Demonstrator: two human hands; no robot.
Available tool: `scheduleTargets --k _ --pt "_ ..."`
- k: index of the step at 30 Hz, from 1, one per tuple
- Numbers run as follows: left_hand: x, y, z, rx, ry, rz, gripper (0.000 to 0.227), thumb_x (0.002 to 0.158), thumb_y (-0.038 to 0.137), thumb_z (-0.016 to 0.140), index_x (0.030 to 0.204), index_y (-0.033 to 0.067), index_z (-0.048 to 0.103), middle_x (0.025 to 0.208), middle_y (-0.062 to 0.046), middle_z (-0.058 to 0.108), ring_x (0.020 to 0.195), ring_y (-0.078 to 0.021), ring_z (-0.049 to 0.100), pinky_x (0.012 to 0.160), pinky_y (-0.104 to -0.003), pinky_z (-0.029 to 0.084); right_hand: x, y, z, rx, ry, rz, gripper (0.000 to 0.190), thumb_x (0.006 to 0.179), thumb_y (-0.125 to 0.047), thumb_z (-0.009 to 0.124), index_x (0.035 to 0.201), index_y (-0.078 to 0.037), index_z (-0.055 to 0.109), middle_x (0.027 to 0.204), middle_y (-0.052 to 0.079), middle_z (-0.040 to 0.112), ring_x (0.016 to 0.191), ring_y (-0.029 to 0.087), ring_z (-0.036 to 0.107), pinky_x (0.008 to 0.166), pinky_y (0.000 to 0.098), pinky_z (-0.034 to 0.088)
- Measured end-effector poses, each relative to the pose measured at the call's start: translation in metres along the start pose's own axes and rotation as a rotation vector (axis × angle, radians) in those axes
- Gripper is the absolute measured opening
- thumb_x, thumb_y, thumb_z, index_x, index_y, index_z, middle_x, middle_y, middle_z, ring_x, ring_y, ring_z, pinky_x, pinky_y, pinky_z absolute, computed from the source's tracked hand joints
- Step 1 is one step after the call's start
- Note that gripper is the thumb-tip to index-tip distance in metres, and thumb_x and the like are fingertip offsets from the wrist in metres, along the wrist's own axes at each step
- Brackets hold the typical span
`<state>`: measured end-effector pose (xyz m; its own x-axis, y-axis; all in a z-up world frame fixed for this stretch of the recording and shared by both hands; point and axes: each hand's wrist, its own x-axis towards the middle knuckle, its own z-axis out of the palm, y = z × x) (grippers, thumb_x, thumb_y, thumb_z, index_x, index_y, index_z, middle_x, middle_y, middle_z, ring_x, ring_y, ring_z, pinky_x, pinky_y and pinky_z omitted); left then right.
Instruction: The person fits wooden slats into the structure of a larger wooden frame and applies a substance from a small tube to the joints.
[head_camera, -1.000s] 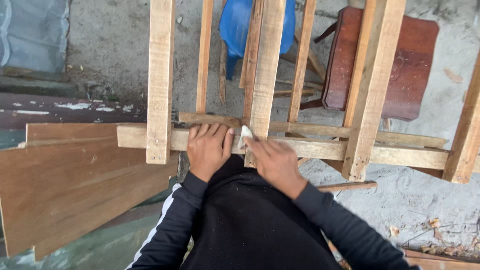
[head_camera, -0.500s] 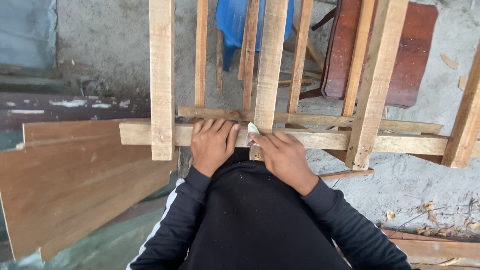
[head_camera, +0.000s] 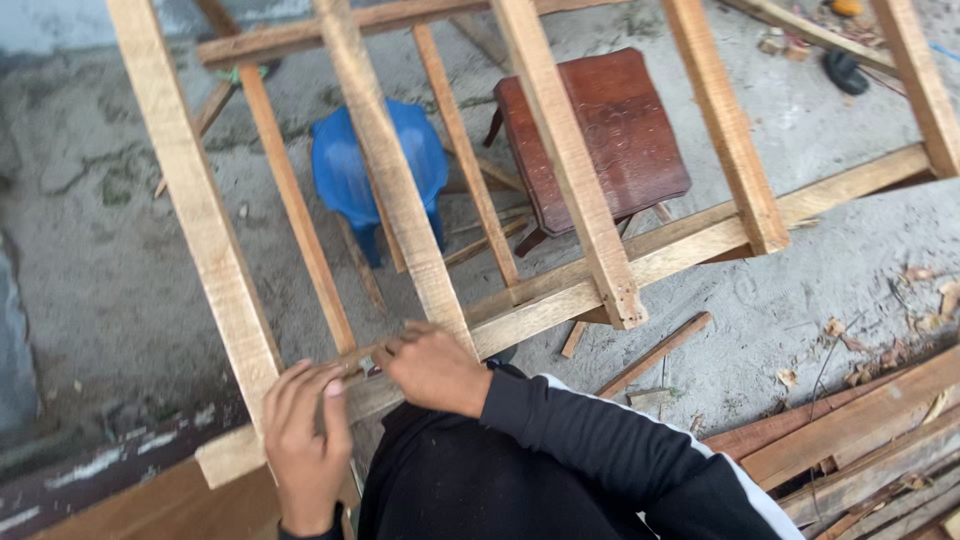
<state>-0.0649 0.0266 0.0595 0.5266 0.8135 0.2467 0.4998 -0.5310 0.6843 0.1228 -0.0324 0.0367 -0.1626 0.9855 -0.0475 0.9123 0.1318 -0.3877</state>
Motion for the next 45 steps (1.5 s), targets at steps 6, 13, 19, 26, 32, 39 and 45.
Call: scheduleTargets --k 6,13,19,26,32,39,45 --pt "0.01 -0.028 -0.001 0.165 -0.11 0.085 0.019 0.092 0.019 0.066 0.104 0.0097 0.077 0.124 -0.008 0.073 0.145 -0.0378 0.047 0.114 -0.056 0.037 0.01 0.001 -0.009 0.205 -0.354 0.179 0.035 0.103 -0.03 0.057 0.113 0.001 0.07 0.101 0.02 0.075 0.09 0.036 0.074 0.084 0.0476 0.058" --pt "0.009 -0.06 0.003 0.072 -0.111 0.049 0.022 0.095 0.022 0.064 0.109 0.0104 0.076 0.135 -0.009 0.068 0.155 -0.0395 0.039 0.125 -0.053 0.03 0.02 0.004 -0.005 0.331 -0.479 0.178 0.046 0.097 -0.031 0.055 0.13 0.002 0.06 0.097 0.023 0.075 0.092 0.037 0.074 0.082 0.0492 0.057" --pt "0.012 -0.085 -0.003 0.162 -0.207 0.124 0.031 0.095 0.034 0.058 0.107 0.0132 0.078 0.141 -0.011 0.062 0.156 -0.0409 0.029 0.12 -0.058 0.022 0.024 0.01 0.017 0.385 -0.429 0.209 0.05 0.1 -0.026 0.051 0.144 -0.003 0.052 0.098 0.023 0.074 0.089 0.039 0.071 0.077 0.0513 0.056" --pt "0.011 -0.096 0.002 0.238 -0.207 0.239 0.034 0.096 0.041 0.051 0.107 0.0226 0.078 0.14 0.0 0.063 0.153 -0.0306 0.031 0.126 -0.061 0.007 0.05 -0.014 0.037 0.431 -0.357 0.31 0.033 0.106 -0.026 0.049 0.123 -0.002 0.062 0.096 0.02 0.074 0.083 0.032 0.072 0.071 0.0463 0.052" --pt "0.01 -0.104 0.003 0.159 -0.225 0.151 0.034 0.097 0.036 0.051 0.103 0.0184 0.079 0.136 0.0 0.066 0.151 -0.0282 0.034 0.127 -0.058 0.008 0.063 -0.007 0.051 0.488 -0.534 0.291 0.034 0.107 -0.029 0.047 0.115 -0.007 0.072 0.098 0.016 0.074 0.086 0.032 0.072 0.079 0.0463 0.055" --pt "0.02 -0.092 -0.005 0.138 -0.24 0.154 0.033 0.096 0.034 0.052 0.104 0.0161 0.078 0.136 -0.004 0.066 0.151 -0.0287 0.032 0.124 -0.057 0.01 0.067 0.008 0.063 0.081 -0.688 0.328 0.026 0.098 -0.014 0.059 0.11 -0.002 0.078 0.106 0.022 0.076 0.098 0.035 0.074 0.088 0.0498 0.058" --pt "0.029 -0.087 -0.018 0.089 -0.291 0.129 0.027 0.095 0.028 0.056 0.107 0.0149 0.076 0.133 -0.002 0.068 0.15 -0.0263 0.035 0.122 -0.053 0.014 0.07 -0.001 0.07 0.362 -0.476 0.305 0.03 0.093 -0.012 0.059 0.121 -0.008 0.069 0.104 0.024 0.074 0.095 0.038 0.072 0.086 0.0514 0.056"
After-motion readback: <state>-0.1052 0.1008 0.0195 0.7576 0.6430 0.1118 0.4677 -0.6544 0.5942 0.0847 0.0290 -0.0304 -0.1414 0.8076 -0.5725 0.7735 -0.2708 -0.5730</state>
